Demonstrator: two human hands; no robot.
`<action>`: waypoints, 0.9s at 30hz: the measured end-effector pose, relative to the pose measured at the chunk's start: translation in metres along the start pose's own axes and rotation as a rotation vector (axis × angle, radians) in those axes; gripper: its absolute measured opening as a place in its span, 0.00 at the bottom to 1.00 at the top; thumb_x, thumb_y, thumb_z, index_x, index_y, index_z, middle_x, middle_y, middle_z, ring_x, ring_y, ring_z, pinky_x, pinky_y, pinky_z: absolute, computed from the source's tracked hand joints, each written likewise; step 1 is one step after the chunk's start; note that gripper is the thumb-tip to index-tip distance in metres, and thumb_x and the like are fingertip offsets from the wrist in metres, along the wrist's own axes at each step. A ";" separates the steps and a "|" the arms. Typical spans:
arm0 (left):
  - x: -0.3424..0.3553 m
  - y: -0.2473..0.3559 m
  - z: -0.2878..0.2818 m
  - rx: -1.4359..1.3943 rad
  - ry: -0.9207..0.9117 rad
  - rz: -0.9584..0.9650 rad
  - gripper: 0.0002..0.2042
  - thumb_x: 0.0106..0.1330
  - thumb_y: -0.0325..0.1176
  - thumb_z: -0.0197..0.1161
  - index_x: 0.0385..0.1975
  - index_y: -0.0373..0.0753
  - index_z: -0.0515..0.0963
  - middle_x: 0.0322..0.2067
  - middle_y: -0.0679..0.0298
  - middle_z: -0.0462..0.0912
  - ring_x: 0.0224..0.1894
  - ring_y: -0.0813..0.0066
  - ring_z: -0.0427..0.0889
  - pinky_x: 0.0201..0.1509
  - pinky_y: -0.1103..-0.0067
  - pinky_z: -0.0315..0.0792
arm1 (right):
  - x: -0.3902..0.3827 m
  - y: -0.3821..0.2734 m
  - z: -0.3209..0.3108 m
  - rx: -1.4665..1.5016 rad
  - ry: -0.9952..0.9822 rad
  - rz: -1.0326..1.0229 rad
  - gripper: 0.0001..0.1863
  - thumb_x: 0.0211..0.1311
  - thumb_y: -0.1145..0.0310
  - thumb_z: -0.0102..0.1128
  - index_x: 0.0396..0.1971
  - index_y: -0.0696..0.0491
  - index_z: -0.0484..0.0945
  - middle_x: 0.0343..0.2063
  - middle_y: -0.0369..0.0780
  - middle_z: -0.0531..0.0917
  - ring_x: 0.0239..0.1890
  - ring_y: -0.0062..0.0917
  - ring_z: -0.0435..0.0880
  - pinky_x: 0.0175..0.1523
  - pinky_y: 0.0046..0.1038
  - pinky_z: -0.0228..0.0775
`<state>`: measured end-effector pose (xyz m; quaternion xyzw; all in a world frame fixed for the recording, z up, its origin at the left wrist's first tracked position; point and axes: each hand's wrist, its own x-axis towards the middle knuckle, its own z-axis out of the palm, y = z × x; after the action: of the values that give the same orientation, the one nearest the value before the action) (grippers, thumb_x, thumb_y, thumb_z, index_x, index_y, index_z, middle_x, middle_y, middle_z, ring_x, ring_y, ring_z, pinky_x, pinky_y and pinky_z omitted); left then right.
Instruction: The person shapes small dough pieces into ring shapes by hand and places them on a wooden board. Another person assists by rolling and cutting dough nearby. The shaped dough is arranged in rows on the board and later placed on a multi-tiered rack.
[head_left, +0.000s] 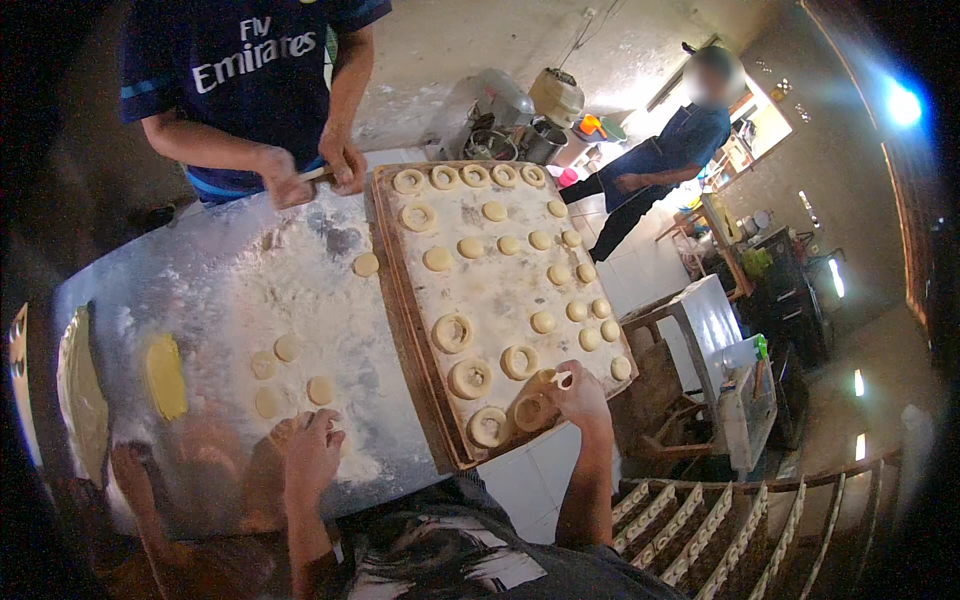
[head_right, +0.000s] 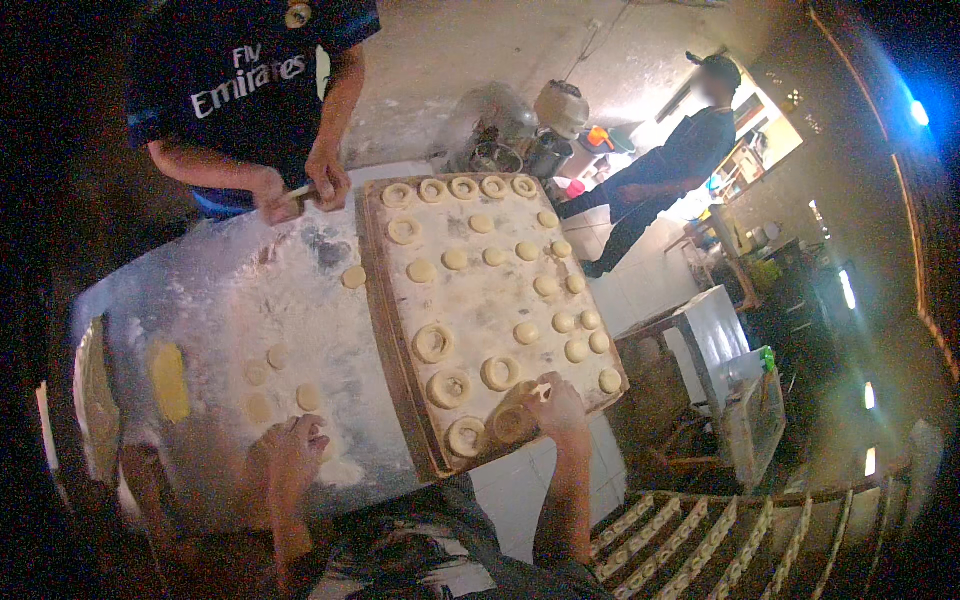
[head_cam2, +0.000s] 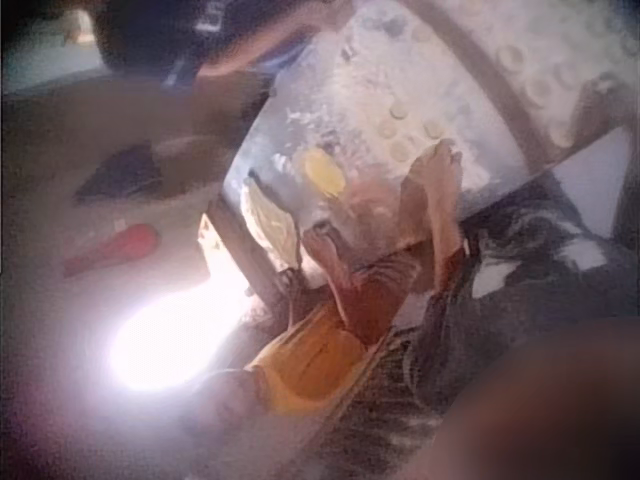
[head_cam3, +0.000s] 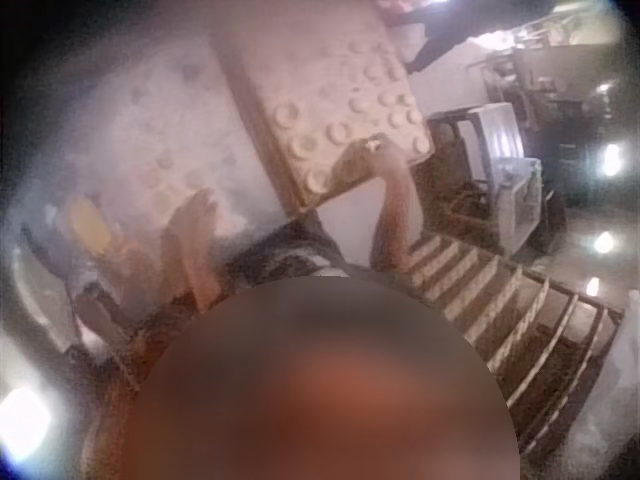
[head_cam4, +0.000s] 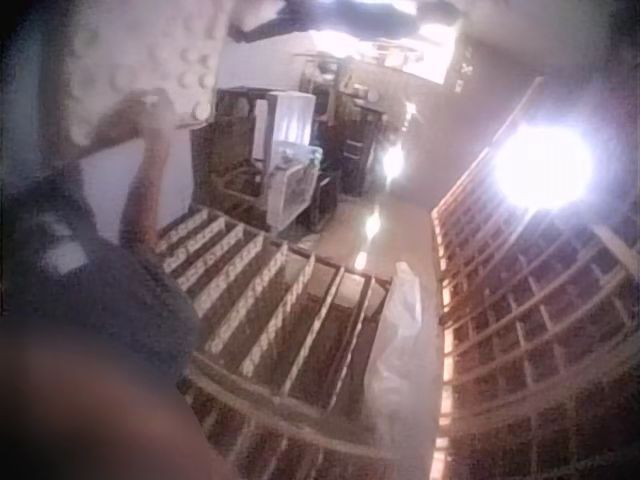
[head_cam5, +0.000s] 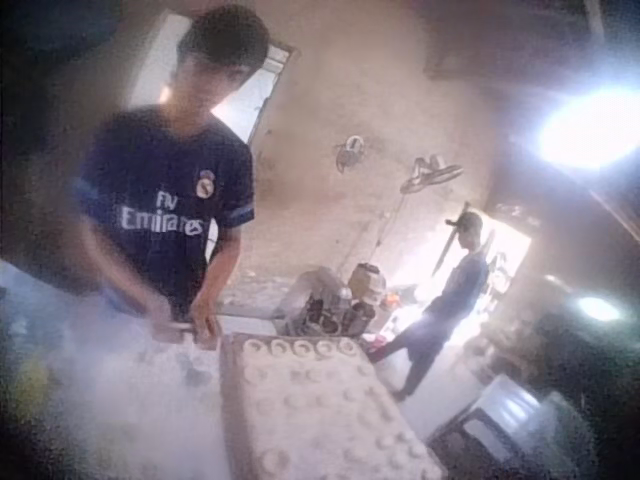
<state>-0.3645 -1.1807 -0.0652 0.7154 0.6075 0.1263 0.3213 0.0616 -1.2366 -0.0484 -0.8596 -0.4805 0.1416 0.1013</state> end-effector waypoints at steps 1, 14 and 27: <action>0.002 0.001 -0.002 0.015 -0.012 0.018 0.13 0.60 0.29 0.65 0.45 0.41 0.76 0.37 0.55 0.80 0.46 0.54 0.77 0.48 0.63 0.71 | 0.000 -0.006 0.005 -0.039 0.034 -0.022 0.29 0.51 0.54 0.72 0.48 0.57 0.76 0.31 0.49 0.84 0.37 0.43 0.84 0.44 0.40 0.75; -0.013 -0.038 0.003 -0.236 0.031 0.026 0.13 0.63 0.32 0.64 0.47 0.40 0.78 0.42 0.53 0.82 0.43 0.56 0.83 0.47 0.66 0.76 | 0.002 -0.027 -0.027 1.218 0.026 0.109 0.11 0.64 0.71 0.57 0.41 0.64 0.78 0.34 0.45 0.84 0.33 0.29 0.84 0.37 0.29 0.79; -0.011 0.027 -0.042 -0.833 0.168 0.098 0.14 0.63 0.32 0.70 0.43 0.31 0.78 0.36 0.57 0.86 0.38 0.73 0.86 0.44 0.77 0.79 | -0.054 -0.247 0.046 1.256 -0.888 -0.336 0.10 0.65 0.73 0.63 0.42 0.62 0.78 0.38 0.43 0.84 0.41 0.27 0.85 0.49 0.30 0.79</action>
<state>-0.3703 -1.1799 -0.0143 0.5394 0.4941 0.4341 0.5258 -0.1781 -1.1530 -0.0065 -0.4201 -0.4296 0.6995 0.3870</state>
